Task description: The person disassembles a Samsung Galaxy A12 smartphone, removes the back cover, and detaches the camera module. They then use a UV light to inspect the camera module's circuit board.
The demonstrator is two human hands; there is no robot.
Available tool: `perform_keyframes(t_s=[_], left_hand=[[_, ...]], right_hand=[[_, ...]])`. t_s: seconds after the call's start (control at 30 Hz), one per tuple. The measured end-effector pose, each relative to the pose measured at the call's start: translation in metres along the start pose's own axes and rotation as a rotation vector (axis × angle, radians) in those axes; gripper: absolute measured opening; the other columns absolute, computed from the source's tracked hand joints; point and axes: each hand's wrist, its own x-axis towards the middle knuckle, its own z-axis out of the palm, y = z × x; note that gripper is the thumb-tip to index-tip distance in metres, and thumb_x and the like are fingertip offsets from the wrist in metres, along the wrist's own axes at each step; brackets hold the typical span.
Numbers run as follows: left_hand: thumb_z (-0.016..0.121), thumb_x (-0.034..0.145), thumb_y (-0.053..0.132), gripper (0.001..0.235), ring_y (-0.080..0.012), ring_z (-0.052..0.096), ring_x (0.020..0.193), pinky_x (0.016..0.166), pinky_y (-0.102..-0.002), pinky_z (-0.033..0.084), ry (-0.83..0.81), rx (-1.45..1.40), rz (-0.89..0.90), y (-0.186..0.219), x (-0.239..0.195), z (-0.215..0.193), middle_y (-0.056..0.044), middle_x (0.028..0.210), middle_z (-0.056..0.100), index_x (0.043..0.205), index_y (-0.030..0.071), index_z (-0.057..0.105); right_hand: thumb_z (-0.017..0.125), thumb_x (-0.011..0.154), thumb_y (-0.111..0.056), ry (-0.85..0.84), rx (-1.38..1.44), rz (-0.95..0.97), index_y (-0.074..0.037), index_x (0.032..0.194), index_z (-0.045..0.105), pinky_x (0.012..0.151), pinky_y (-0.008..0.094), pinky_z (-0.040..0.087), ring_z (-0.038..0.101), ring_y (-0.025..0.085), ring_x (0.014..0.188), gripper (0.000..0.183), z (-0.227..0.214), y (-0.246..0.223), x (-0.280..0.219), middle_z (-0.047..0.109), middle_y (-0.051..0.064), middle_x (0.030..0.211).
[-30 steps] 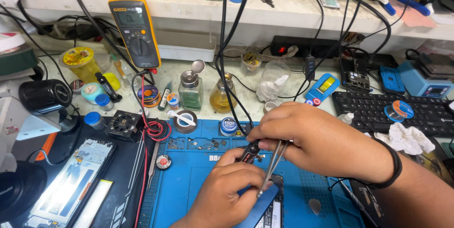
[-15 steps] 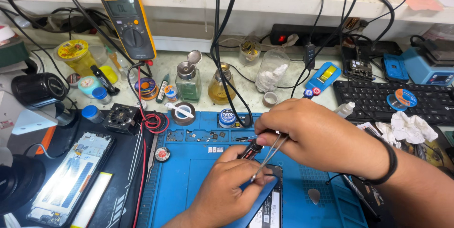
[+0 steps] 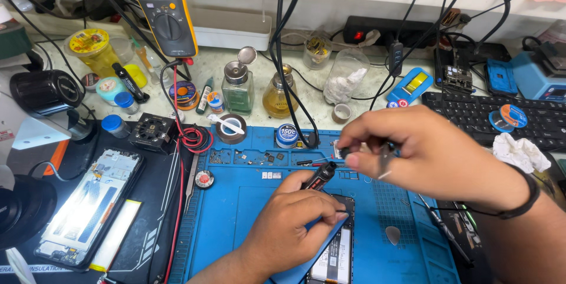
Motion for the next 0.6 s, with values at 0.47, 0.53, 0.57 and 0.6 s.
perform_keyframes(t_s=[0.47, 0.53, 0.57, 0.6], left_hand=[[0.078, 0.081, 0.0, 0.013, -0.0274, 0.07, 0.1, 0.109, -0.047, 0.048, -0.033, 0.034, 0.123, -0.002, -0.011, 0.007, -0.004, 0.099, 0.077, 0.088, 0.007, 0.07], [0.079, 0.081, 0.0, 0.013, -0.0289, 0.07, 0.101, 0.108, -0.047, 0.049, -0.034, 0.028, 0.132, -0.002, -0.011, 0.008, -0.004, 0.099, 0.077, 0.089, 0.007, 0.07], [0.079, 0.082, 0.0, 0.014, -0.0287, 0.071, 0.1, 0.109, -0.047, 0.049, -0.036, 0.019, 0.134, -0.002, -0.012, 0.009, -0.004, 0.1, 0.077, 0.089, 0.007, 0.07], [0.079, 0.083, 0.0, 0.014, -0.0285, 0.071, 0.1, 0.11, -0.048, 0.049, -0.038, 0.012, 0.135, -0.002, -0.012, 0.009, -0.004, 0.101, 0.077, 0.09, 0.007, 0.071]], right_hand=[[0.076, 0.075, -0.002, 0.03, 0.151, 0.515, -0.003, 0.09, 0.069, 0.069, 0.025, 0.056, 0.065, 0.008, 0.073, 0.017, 0.039, 0.107, -0.072, 0.072, 0.003, 0.077], [0.079, 0.069, -0.003, 0.055, -0.019, 0.529, -0.006, 0.094, 0.07, 0.068, 0.026, 0.056, 0.068, 0.01, 0.071, 0.027, 0.047, 0.118, -0.08, 0.074, 0.002, 0.077], [0.081, 0.066, -0.004, 0.067, -0.104, 0.535, -0.008, 0.096, 0.071, 0.068, 0.027, 0.056, 0.069, 0.011, 0.07, 0.032, 0.051, 0.123, -0.083, 0.075, 0.001, 0.077], [0.083, 0.067, -0.007, 0.079, -0.123, 0.558, -0.008, 0.095, 0.071, 0.067, 0.027, 0.056, 0.07, 0.011, 0.069, 0.031, 0.053, 0.127, -0.086, 0.076, 0.001, 0.077]])
